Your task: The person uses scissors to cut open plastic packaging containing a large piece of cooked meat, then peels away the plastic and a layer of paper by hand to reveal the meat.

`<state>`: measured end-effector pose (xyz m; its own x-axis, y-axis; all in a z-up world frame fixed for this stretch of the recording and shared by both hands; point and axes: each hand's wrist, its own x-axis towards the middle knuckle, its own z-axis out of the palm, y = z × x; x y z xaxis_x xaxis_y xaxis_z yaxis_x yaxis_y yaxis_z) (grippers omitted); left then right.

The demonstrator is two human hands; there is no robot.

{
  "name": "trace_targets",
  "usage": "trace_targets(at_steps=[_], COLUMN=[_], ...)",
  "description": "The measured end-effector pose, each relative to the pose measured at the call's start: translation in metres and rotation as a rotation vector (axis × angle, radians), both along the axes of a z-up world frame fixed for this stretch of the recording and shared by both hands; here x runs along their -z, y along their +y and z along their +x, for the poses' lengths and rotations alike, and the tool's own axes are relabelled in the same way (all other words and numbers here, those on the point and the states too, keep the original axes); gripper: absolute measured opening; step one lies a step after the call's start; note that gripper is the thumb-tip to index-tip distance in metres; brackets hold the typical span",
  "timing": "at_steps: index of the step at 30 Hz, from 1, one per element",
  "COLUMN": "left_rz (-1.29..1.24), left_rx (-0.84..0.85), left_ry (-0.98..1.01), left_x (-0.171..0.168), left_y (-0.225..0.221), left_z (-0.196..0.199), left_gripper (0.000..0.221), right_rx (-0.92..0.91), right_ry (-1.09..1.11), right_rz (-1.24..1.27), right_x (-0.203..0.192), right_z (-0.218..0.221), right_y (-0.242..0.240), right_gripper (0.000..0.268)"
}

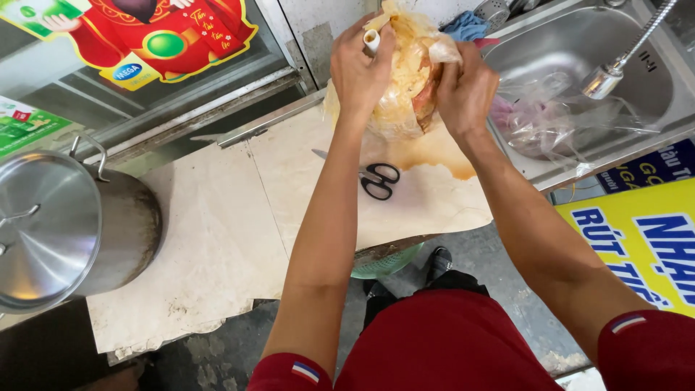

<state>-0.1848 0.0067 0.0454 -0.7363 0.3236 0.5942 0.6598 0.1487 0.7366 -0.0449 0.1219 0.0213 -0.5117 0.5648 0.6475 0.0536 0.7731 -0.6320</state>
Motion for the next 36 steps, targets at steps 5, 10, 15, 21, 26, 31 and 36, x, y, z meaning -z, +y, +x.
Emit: trace_targets(at_steps=[5,10,15,21,26,31,36], left_rz=[0.016,0.044,0.026,-0.057,-0.034,-0.144,-0.133], left_rx=[0.019,0.126,0.138,-0.005,0.006,0.035,0.033], left_ry=[0.047,0.025,-0.099,-0.279,-0.127,0.016,0.07], left_x=[0.01,0.006,-0.007,-0.016,-0.009,0.002,0.004], left_y=[-0.013,-0.032,-0.043,-0.031,-0.017,0.0,-0.005], left_z=[-0.004,-0.004,-0.001,0.01,0.017,0.02,0.028], left_gripper=[0.027,0.027,0.028,0.038,0.037,0.036,0.036], right_rx=[0.071,-0.325,-0.47,-0.412,-0.387,-0.458,-0.416], right_ry=[0.044,0.216,0.079,0.034,-0.063,-0.242,-0.358], right_rz=[-0.133,-1.175,-1.157,-0.421,-0.037,0.248,0.404], right_x=[0.053,0.055,0.024,-0.014,-0.06,-0.078,-0.07], right_z=[-0.027,-0.041,-0.033,-0.016,-0.004,-0.012,-0.038], right_y=[0.049,0.072,0.045,0.02,0.023,0.044,0.054], right_gripper=[0.013,0.017,0.022,0.038,0.048,0.039,0.017])
